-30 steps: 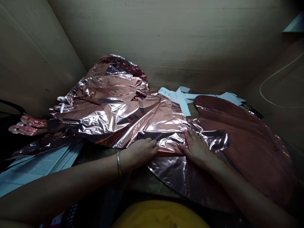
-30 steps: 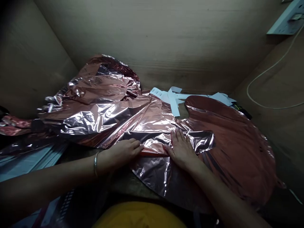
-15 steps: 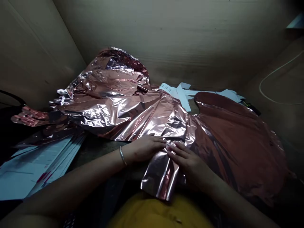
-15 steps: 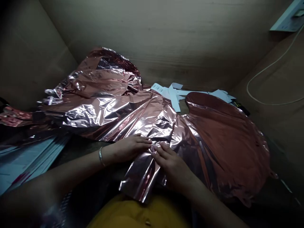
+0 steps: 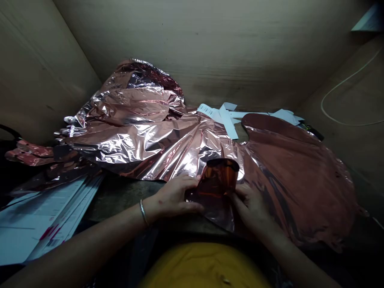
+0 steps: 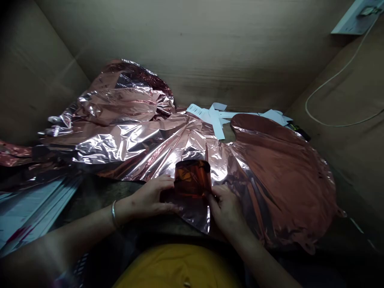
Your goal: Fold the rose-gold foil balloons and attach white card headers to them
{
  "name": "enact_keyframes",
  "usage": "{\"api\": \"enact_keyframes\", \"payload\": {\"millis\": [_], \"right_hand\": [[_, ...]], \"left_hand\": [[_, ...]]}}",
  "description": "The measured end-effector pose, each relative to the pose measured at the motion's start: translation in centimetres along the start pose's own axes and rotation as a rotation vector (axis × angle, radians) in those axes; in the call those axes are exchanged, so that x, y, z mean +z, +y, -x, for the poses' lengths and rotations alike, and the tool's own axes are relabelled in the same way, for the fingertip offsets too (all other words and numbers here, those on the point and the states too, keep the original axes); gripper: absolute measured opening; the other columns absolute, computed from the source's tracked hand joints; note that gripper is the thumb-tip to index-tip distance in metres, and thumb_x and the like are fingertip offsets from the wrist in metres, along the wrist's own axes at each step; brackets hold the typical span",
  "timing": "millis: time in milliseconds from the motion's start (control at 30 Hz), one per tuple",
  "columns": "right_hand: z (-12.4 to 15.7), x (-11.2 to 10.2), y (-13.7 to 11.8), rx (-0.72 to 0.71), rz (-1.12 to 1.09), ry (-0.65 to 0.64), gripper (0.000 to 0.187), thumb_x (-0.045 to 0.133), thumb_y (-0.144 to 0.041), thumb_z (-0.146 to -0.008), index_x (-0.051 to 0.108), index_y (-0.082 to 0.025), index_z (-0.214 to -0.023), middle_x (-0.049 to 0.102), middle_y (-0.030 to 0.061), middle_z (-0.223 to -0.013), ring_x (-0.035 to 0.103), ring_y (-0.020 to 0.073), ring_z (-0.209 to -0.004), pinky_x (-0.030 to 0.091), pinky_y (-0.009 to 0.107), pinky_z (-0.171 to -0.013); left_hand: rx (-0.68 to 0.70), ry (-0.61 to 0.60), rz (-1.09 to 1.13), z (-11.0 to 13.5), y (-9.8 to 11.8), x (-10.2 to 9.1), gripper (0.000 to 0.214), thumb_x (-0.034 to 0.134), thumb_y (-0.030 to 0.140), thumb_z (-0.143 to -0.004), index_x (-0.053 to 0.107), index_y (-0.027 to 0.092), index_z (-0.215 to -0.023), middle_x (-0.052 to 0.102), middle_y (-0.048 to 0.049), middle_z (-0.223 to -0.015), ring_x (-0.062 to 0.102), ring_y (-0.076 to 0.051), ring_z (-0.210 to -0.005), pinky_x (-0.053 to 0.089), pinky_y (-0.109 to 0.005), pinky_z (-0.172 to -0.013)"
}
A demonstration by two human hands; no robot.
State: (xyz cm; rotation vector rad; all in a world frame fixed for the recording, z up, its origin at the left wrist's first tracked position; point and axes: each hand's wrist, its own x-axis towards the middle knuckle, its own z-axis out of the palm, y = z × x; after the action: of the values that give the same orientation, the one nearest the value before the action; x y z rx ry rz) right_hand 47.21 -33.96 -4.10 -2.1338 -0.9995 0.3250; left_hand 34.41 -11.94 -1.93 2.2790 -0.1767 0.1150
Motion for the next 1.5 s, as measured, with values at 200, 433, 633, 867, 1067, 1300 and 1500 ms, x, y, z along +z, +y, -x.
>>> {"api": "enact_keyframes", "payload": {"millis": [200, 433, 633, 867, 1067, 1300, 1500], "right_hand": [[-1.5, 0.2, -1.0, 0.23, 0.074, 0.028, 0.031, 0.044, -0.041, -0.092, 0.068, -0.021, -0.089, 0.068, 0.0035, -0.078, 0.061, 0.0216, -0.073, 0.038, 0.028, -0.062], [-2.6, 0.1, -2.2, 0.285, 0.415, -0.025, 0.023, 0.046, -0.031, -0.092, 0.063, -0.02, -0.081, 0.067, 0.0042, -0.074, 0.059, 0.0213, -0.071, 0.03, 0.028, -0.059], [-2.5, 0.8, -1.7, 0.249, 0.5, -0.004, 0.024, 0.047, -0.03, -0.092, 0.057, -0.02, -0.073, 0.064, 0.0039, -0.067, 0.057, 0.0195, -0.063, 0.028, 0.029, -0.056], [-2.4, -0.6, -1.2, -0.128, 0.64, 0.164, 0.038, 0.056, -0.026, -0.086, 0.057, -0.012, -0.121, 0.058, 0.02, -0.126, 0.049, 0.0361, -0.121, 0.041, 0.05, -0.095], [-3.4, -1.8, 0.7, -0.427, 0.357, -0.321, 0.069, 0.059, -0.022, -0.079, 0.038, -0.014, -0.144, 0.043, 0.0159, -0.146, 0.036, 0.0271, -0.137, 0.036, 0.049, -0.109], [-3.1, -2.6, -1.1, -0.297, 0.155, -0.272, 0.059, 0.045, -0.004, -0.076, 0.052, -0.017, -0.133, 0.063, 0.0097, -0.124, 0.06, 0.0231, -0.112, 0.049, 0.041, -0.096], [-0.5, -4.2, -1.2, -0.358, 0.121, -0.251, 0.055, 0.064, -0.026, -0.082, 0.052, -0.018, -0.136, 0.055, 0.0126, -0.136, 0.05, 0.0276, -0.126, 0.041, 0.047, -0.106]], "left_hand": [[-0.319, 0.273, -0.235, -1.2, 0.6, 2.7, 0.018, 0.053, 0.027, -0.09, 0.062, 0.018, -0.079, 0.062, -0.0028, -0.078, 0.055, -0.018, -0.077, 0.042, -0.031, -0.073], [-0.434, 0.247, -0.349, -2.2, 0.9, 2.4, 0.009, 0.057, 0.023, -0.086, 0.052, 0.019, -0.091, 0.061, -0.0016, -0.077, 0.057, -0.018, -0.068, 0.04, -0.027, -0.06], [-0.154, 0.155, -0.696, -3.3, 0.2, 0.7, 0.038, 0.059, 0.031, -0.089, 0.053, 0.018, -0.124, 0.058, -0.014, -0.128, 0.051, -0.032, -0.121, 0.04, -0.045, -0.098], [0.201, -0.183, -0.521, -4.7, -2.3, -0.2, 0.043, 0.044, 0.028, -0.096, 0.048, 0.021, -0.138, 0.047, -0.0084, -0.145, 0.038, -0.025, -0.137, 0.025, -0.046, -0.113], [0.214, -0.232, -0.368, -4.7, -3.0, -1.5, 0.075, 0.065, 0.051, -0.082, 0.04, 0.018, -0.144, 0.039, -0.0142, -0.149, 0.033, -0.029, -0.14, 0.025, -0.046, -0.115], [0.14, -0.038, -0.35, -5.5, -3.1, -0.5, 0.045, 0.062, 0.026, -0.083, 0.058, 0.014, -0.126, 0.062, -0.012, -0.126, 0.059, -0.024, -0.113, 0.044, -0.035, -0.098], [0.112, 0.032, -0.312, -1.6, 0.5, 2.8, 0.021, 0.054, 0.023, -0.089, 0.067, 0.019, -0.105, 0.072, -0.0057, -0.094, 0.066, -0.022, -0.087, 0.047, -0.035, -0.082]]}}
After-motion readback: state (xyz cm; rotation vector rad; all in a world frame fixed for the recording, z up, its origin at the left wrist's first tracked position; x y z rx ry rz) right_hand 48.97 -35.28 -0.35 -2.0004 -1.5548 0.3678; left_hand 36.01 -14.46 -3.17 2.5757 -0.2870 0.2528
